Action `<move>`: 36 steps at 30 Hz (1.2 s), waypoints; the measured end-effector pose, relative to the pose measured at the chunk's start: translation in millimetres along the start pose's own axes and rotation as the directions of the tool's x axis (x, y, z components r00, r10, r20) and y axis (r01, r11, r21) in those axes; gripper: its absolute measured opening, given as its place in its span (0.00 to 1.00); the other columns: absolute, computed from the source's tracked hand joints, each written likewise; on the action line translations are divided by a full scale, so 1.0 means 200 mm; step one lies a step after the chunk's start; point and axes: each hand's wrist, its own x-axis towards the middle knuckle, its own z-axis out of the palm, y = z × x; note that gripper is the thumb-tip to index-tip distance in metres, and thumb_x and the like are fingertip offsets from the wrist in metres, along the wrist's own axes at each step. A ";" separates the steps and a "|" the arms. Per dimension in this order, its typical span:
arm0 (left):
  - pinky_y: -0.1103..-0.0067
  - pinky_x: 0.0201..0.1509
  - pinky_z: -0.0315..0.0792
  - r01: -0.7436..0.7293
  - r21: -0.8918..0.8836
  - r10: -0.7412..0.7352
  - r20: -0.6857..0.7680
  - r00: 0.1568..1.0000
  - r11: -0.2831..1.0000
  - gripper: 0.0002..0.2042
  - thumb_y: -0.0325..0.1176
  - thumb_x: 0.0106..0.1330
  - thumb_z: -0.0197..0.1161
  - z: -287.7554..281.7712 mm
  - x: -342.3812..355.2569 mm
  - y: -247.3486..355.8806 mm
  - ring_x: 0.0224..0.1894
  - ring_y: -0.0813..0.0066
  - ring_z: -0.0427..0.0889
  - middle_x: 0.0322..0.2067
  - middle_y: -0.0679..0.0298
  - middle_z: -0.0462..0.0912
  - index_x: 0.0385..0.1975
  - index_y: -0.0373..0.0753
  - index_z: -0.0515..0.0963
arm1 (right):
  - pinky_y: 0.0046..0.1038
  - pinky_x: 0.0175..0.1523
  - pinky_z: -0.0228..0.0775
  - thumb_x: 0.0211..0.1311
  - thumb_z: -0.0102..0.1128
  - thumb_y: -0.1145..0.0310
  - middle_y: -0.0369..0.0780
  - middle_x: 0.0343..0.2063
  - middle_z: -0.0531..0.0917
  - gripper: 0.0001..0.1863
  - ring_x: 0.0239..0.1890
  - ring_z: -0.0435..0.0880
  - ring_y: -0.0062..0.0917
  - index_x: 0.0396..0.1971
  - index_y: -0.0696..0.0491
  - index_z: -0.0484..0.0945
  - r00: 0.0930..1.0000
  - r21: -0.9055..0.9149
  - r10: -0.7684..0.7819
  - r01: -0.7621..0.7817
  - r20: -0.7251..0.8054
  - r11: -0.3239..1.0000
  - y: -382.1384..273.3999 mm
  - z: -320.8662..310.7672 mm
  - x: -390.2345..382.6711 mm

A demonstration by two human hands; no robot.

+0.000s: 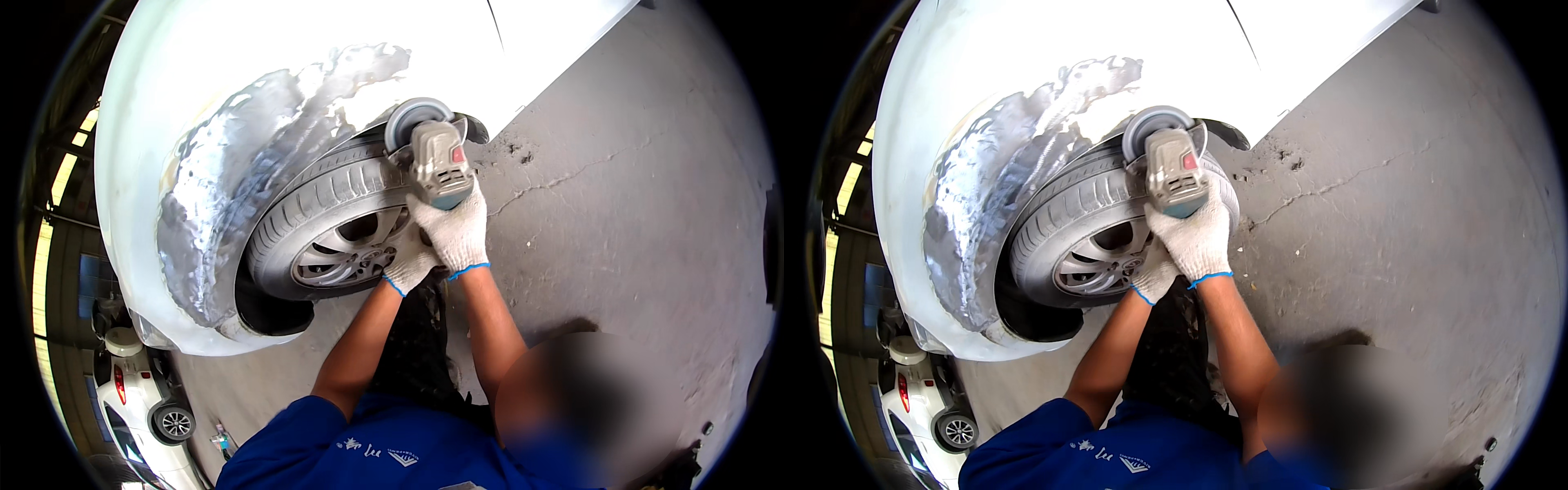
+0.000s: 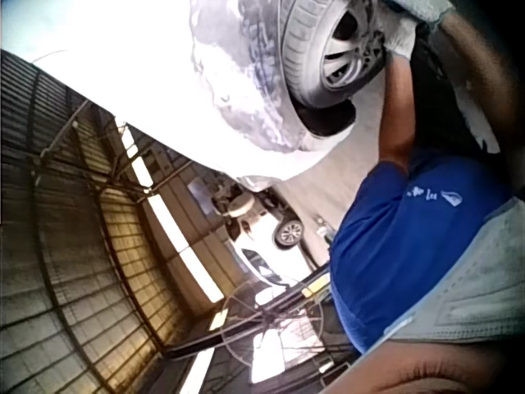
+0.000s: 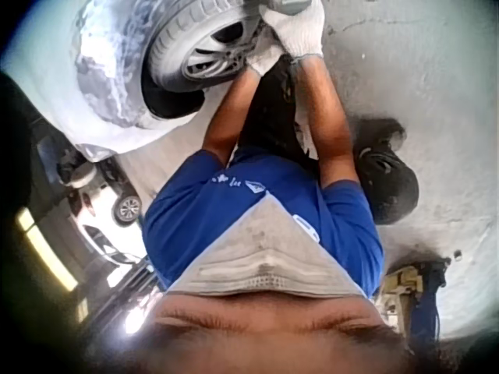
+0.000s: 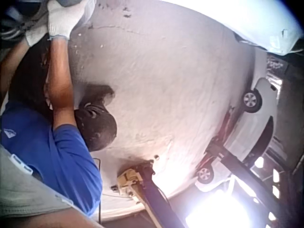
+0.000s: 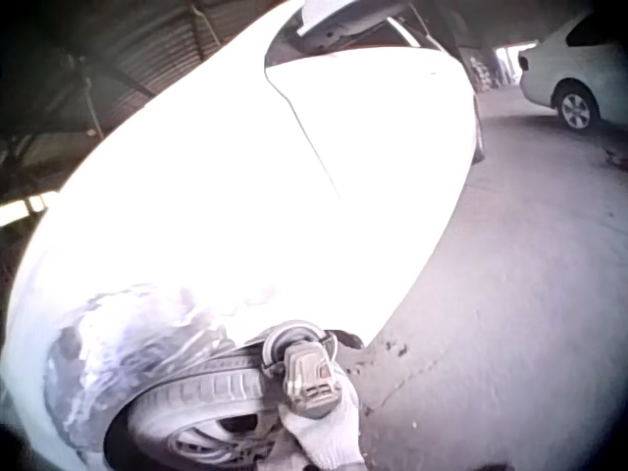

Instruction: The person sands the front fender of a white car using an angle grinder, then switches to a hammer to tap the panel near the wheel arch. The work is performed in a garage with other vehicles visible.

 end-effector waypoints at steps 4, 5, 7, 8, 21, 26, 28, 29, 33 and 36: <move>0.68 0.72 0.62 -0.023 -0.121 0.022 -0.008 1.000 0.992 0.33 0.37 0.65 0.67 0.00 0.03 0.07 0.69 0.61 0.67 0.66 0.51 0.67 0.67 0.34 0.61 | 0.30 0.50 0.79 0.47 0.76 0.66 0.43 0.41 0.86 0.30 0.42 0.87 0.30 0.50 0.57 0.72 0.993 -0.136 -0.114 0.115 0.014 0.984 -0.05 0.05 -0.02; 0.68 0.73 0.62 -0.065 -0.021 0.065 0.019 0.998 0.998 0.33 0.37 0.66 0.66 0.00 0.03 0.05 0.69 0.60 0.67 0.66 0.51 0.67 0.67 0.34 0.61 | 0.31 0.49 0.79 0.47 0.76 0.66 0.43 0.41 0.86 0.30 0.42 0.87 0.30 0.49 0.56 0.71 0.986 -0.228 -0.162 0.166 0.034 0.960 -0.02 0.05 -0.02; 0.67 0.73 0.61 -0.097 0.084 0.094 0.036 0.995 0.992 0.33 0.38 0.65 0.67 -0.04 0.02 0.04 0.69 0.58 0.67 0.66 0.51 0.67 0.68 0.35 0.61 | 0.31 0.50 0.79 0.47 0.76 0.66 0.43 0.41 0.86 0.29 0.43 0.87 0.30 0.48 0.55 0.71 0.986 -0.190 -0.157 0.164 0.053 0.968 -0.02 0.08 -0.03; 0.67 0.73 0.62 -0.085 0.080 0.083 0.039 0.996 0.993 0.35 0.38 0.64 0.68 -0.05 0.02 0.03 0.69 0.58 0.67 0.66 0.51 0.67 0.68 0.35 0.61 | 0.31 0.50 0.79 0.47 0.76 0.66 0.43 0.41 0.86 0.29 0.43 0.87 0.29 0.48 0.56 0.72 0.993 -0.073 -0.104 0.107 0.047 0.992 -0.03 0.09 -0.04; 0.69 0.62 0.72 0.005 -0.144 -0.009 -0.025 1.000 0.990 0.30 0.35 0.52 0.75 0.09 0.04 0.23 0.57 0.64 0.79 0.54 0.53 0.81 0.54 0.31 0.75 | 0.29 0.51 0.79 0.46 0.78 0.69 0.44 0.45 0.86 0.32 0.46 0.85 0.26 0.51 0.63 0.75 1.000 -0.060 -0.019 0.020 0.008 0.998 -0.15 -0.03 0.06; 0.68 0.61 0.72 -0.135 -0.062 0.119 -0.212 0.970 0.989 0.34 0.37 0.47 0.78 0.11 -0.05 0.13 0.55 0.61 0.80 0.52 0.51 0.82 0.55 0.30 0.74 | 0.29 0.53 0.77 0.45 0.78 0.70 0.43 0.43 0.86 0.32 0.44 0.84 0.24 0.53 0.62 0.74 0.992 -0.291 -0.059 0.090 0.115 0.952 -0.18 0.05 -0.04; 0.69 0.58 0.74 -0.152 -0.006 0.150 -0.155 0.977 0.988 0.35 0.38 0.46 0.78 0.08 -0.04 0.13 0.52 0.62 0.82 0.49 0.51 0.83 0.55 0.30 0.73 | 0.29 0.52 0.77 0.46 0.78 0.71 0.43 0.43 0.85 0.32 0.44 0.84 0.24 0.52 0.62 0.75 0.987 -0.264 -0.070 0.107 0.144 0.959 -0.20 0.08 -0.04; 0.70 0.57 0.74 -0.124 -0.004 0.123 -0.100 0.987 0.992 0.35 0.38 0.46 0.78 0.07 -0.03 0.16 0.50 0.63 0.82 0.48 0.52 0.84 0.55 0.30 0.73 | 0.29 0.51 0.77 0.47 0.77 0.72 0.42 0.43 0.85 0.30 0.42 0.84 0.24 0.52 0.62 0.75 0.992 -0.229 -0.078 0.099 0.100 0.968 -0.18 0.06 -0.02; 0.72 0.53 0.76 0.057 -0.155 -0.055 0.013 0.998 0.986 0.35 0.37 0.44 0.78 0.05 0.04 0.33 0.46 0.66 0.84 0.43 0.54 0.85 0.53 0.29 0.73 | 0.28 0.54 0.77 0.47 0.77 0.73 0.44 0.46 0.84 0.33 0.47 0.84 0.25 0.54 0.62 0.73 0.999 -0.122 -0.006 0.011 0.047 0.993 -0.16 0.02 0.05; 0.72 0.55 0.76 -0.066 -0.088 0.061 -0.054 0.997 0.994 0.33 0.35 0.42 0.78 0.05 0.04 0.24 0.47 0.66 0.84 0.44 0.54 0.85 0.51 0.29 0.75 | 0.28 0.53 0.77 0.46 0.79 0.71 0.45 0.45 0.84 0.34 0.46 0.84 0.25 0.54 0.62 0.72 0.995 -0.188 -0.041 0.058 0.091 0.980 -0.16 0.06 0.02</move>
